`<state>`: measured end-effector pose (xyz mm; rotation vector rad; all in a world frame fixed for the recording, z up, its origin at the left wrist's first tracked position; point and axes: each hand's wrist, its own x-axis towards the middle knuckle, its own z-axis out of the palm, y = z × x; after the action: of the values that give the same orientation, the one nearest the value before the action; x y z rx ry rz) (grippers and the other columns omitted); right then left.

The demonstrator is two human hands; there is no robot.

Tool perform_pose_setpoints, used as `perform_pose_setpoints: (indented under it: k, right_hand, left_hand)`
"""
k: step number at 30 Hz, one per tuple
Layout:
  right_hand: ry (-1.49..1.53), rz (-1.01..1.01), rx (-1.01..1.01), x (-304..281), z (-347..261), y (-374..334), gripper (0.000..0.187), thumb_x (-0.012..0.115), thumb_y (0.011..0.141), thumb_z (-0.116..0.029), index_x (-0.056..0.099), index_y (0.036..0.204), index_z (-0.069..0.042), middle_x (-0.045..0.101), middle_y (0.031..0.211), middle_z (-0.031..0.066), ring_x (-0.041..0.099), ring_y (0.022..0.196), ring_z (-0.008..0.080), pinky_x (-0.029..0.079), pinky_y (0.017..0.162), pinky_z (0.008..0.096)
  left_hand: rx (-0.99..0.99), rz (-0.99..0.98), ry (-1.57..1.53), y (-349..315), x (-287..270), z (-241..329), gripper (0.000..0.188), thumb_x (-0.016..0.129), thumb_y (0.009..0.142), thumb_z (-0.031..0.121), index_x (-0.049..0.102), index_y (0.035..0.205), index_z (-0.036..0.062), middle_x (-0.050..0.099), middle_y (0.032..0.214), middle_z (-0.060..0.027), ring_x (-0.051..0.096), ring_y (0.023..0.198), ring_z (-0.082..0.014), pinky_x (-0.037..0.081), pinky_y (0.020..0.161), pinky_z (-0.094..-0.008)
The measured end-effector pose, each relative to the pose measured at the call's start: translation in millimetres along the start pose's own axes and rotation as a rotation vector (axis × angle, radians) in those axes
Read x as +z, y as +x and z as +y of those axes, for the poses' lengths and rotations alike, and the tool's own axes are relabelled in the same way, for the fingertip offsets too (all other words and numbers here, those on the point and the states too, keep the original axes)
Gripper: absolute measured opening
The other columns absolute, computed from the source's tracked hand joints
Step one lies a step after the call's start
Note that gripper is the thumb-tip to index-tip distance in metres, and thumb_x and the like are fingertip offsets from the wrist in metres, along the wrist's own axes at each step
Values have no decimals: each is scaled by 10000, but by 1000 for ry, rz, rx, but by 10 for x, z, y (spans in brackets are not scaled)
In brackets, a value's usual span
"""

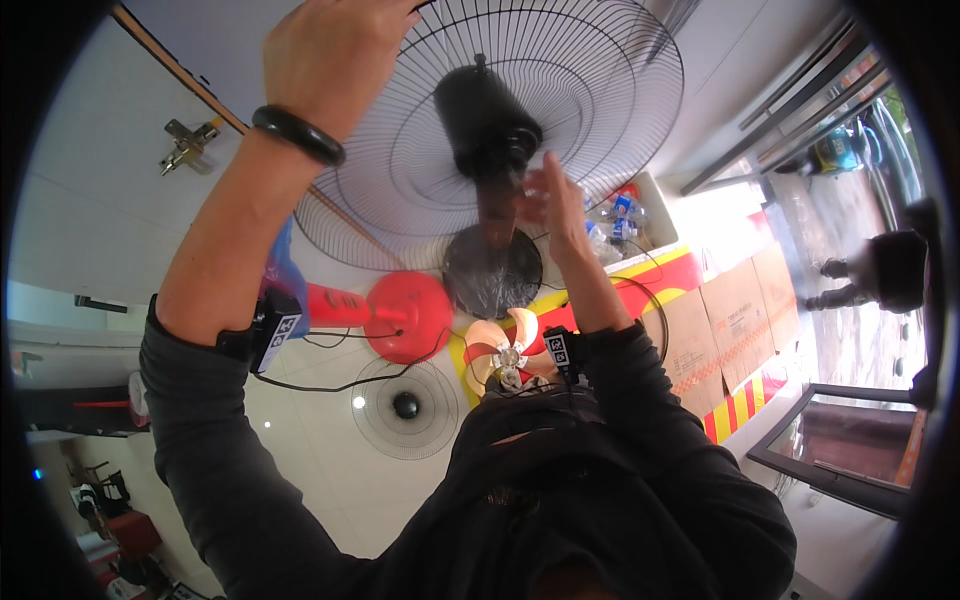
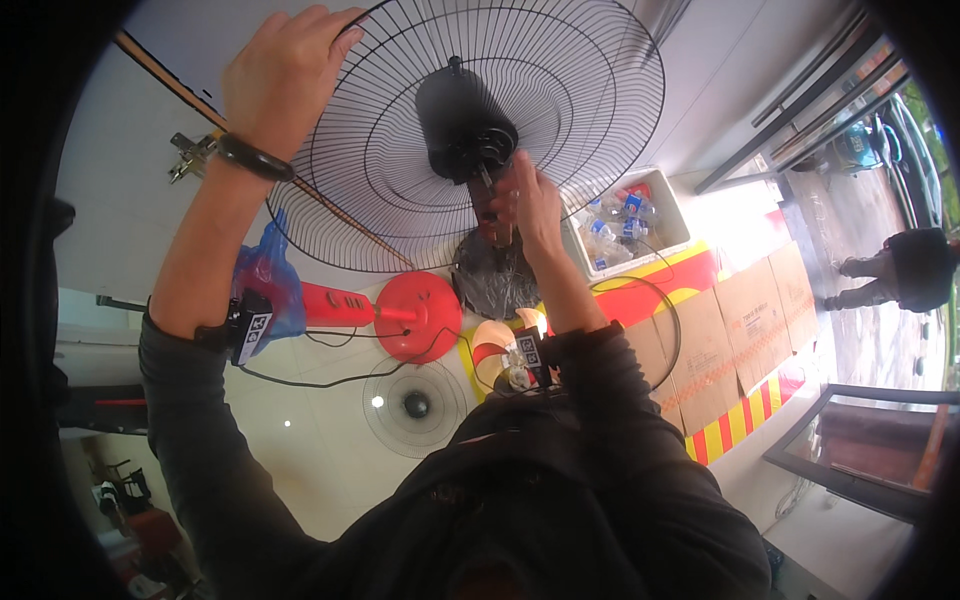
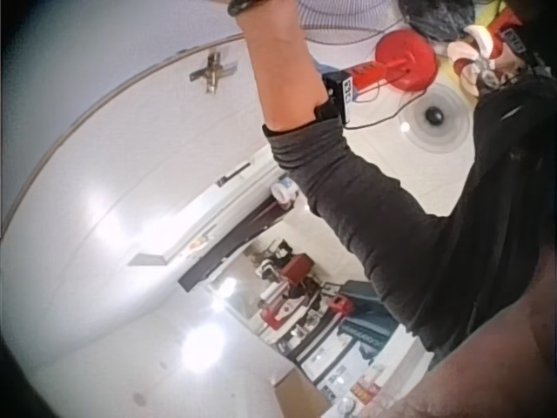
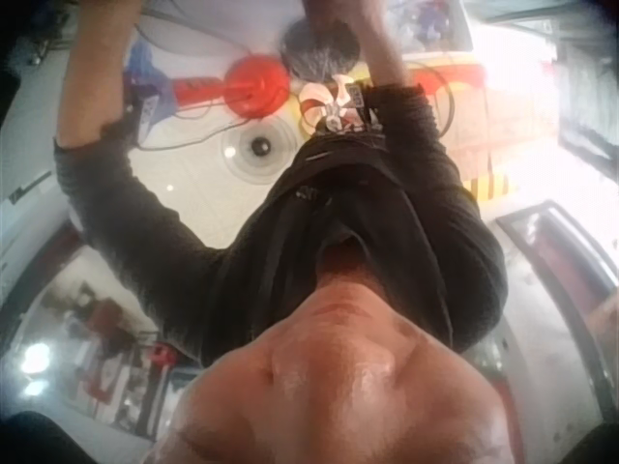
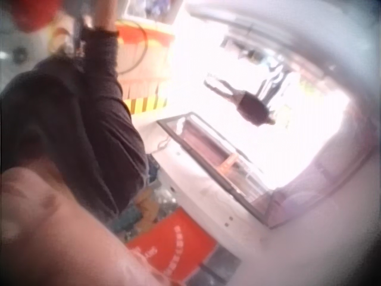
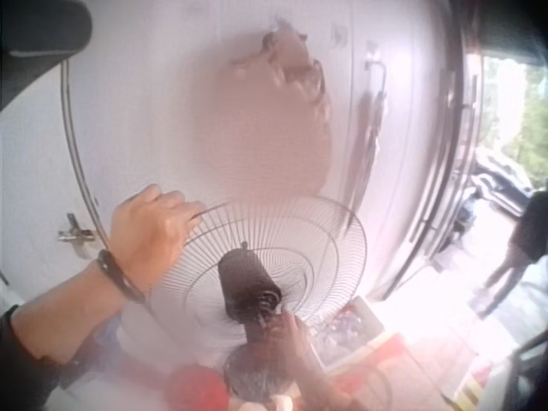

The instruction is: The person picks up a fan blade and a front grille, then walks to a standing fan. They attach the front grille to the fan, secure it, and then mount the fan blade onto the motor shaft, completing the assembly.

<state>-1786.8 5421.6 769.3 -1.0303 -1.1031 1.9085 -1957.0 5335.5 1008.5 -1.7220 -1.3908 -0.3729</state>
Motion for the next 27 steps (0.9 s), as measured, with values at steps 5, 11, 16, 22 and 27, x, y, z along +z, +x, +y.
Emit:
perform_pose_setpoints:
  k: [5, 11, 16, 22, 27]
  right_hand:
    - [241, -242, 207, 95, 120, 240, 667, 445, 922, -583, 569, 1030, 63, 636, 896, 140, 631, 782, 254, 518, 637, 363]
    - [427, -395, 420, 123, 148, 58, 656, 412, 931, -592, 572, 1054, 32, 644, 911, 130, 639, 813, 253, 508, 664, 368]
    - [-164, -120, 110, 71, 26, 117, 726, 361, 916, -648, 583, 1111, 15, 661, 950, 127, 656, 836, 268, 499, 683, 391]
    - [65, -191, 491, 68, 175, 61, 558, 483, 912, -548, 578, 946, 1, 639, 856, 107, 635, 792, 219, 498, 612, 328]
    - [-366, 310, -348, 74, -35, 12, 522, 554, 875, -522, 621, 988, -17, 686, 874, 120, 663, 759, 247, 496, 638, 350]
  left_hand:
    - [-18, 1, 9, 6, 11, 29, 130, 639, 783, 94, 695, 900, 101, 602, 741, -43, 547, 714, -223, 476, 634, -335]
    - [14, 4, 23, 28, -4, 49, 137, 641, 777, 89, 692, 904, 100, 593, 734, -41, 543, 716, -226, 471, 640, -336]
    - [59, 22, 49, 31, -17, 55, 143, 647, 767, 93, 692, 902, 106, 588, 735, -39, 538, 715, -233, 470, 643, -336]
    - [21, 6, 33, 35, -12, 44, 159, 648, 766, 98, 691, 918, 109, 589, 743, -37, 539, 720, -233, 472, 649, -337]
    - [39, 30, 66, 10, -16, 53, 141, 648, 770, 103, 696, 903, 107, 596, 750, -39, 545, 727, -235, 477, 639, -340]
